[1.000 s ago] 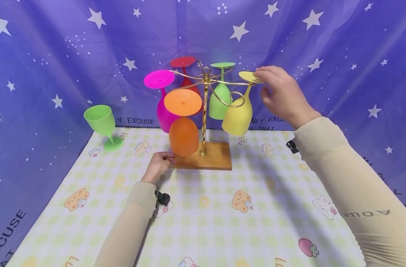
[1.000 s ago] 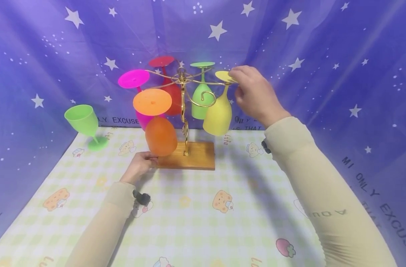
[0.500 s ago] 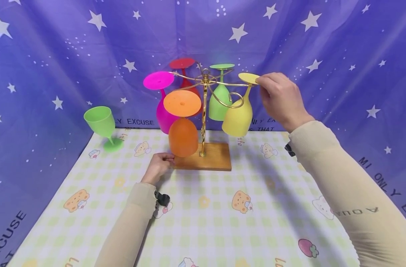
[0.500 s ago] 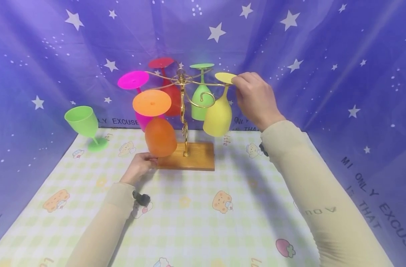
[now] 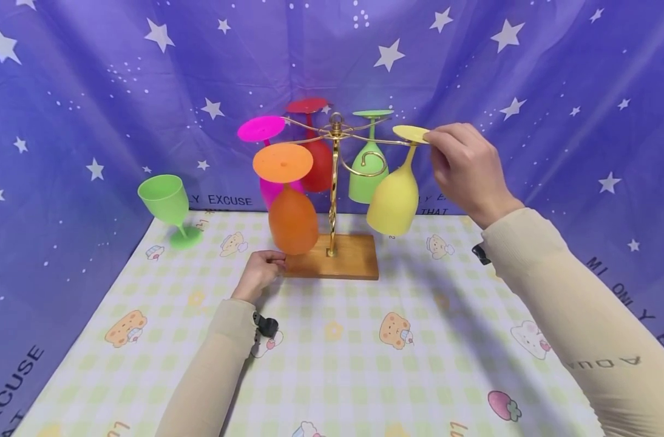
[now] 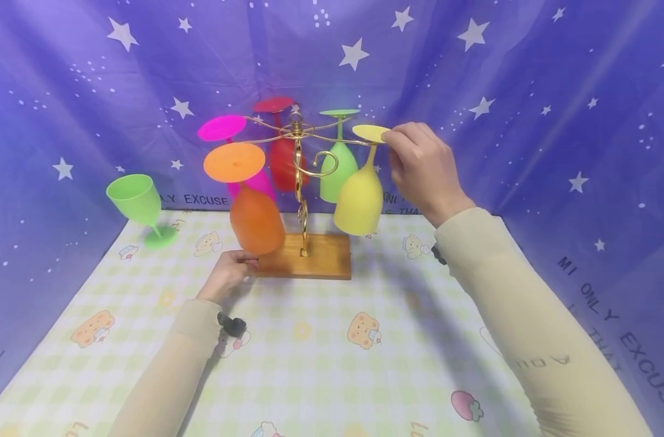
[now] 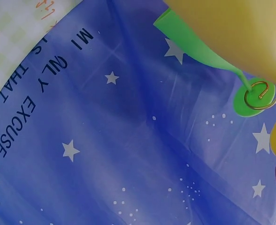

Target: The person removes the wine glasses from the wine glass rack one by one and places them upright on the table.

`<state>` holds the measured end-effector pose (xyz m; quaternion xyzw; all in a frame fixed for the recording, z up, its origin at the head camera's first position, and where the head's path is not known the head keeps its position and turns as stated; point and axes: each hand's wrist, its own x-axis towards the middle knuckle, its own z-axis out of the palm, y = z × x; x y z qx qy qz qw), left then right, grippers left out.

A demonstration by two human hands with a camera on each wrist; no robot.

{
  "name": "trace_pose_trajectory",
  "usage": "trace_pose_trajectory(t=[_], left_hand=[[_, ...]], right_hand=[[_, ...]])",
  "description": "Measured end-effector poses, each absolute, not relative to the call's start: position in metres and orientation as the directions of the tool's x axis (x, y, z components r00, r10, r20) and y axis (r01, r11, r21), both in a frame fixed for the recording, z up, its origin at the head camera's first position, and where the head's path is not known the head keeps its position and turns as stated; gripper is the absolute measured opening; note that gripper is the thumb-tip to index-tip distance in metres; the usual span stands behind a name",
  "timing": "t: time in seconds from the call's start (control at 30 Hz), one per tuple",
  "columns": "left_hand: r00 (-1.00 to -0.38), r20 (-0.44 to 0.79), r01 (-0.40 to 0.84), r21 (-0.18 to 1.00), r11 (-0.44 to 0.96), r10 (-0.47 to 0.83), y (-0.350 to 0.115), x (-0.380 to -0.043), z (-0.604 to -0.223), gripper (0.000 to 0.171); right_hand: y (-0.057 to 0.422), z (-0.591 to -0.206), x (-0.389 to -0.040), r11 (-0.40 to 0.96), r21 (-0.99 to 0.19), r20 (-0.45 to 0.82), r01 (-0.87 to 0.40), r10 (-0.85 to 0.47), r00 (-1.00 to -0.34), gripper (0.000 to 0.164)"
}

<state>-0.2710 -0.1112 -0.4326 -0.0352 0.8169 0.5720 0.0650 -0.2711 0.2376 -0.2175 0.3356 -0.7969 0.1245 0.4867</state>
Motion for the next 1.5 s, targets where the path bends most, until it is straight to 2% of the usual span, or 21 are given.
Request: trace_pose_trajectory(t=[0.23, 0.73, 1.5], left_hand=[[-0.99, -0.136, -0.12, 0.929, 0.35, 0.021, -0.111, -0.271, -0.434, 0.028], [-0.985, -0.171, -0.153, 0.931, 0.332, 0.025, -0.111, -0.271, -0.432, 0.027], [-0.994, -0.102, -0.082, 0.925, 0.371, 0.034, -0.112, -0.271, -0.434, 0.027]], right_hand=[[0.241, -0.219, -0.261, 0.734, 0.185, 0.832, -0.654, -0.471, -0.293, 0.023], [0.228, -0.223, -0.248, 0.665, 0.159, 0.903, -0.73, -0.397, -0.164, 0.025], [0.202, -0.212, -0.236, 0.608, 0.187, 0.885, -0.771, -0.446, -0.137, 0.022]])
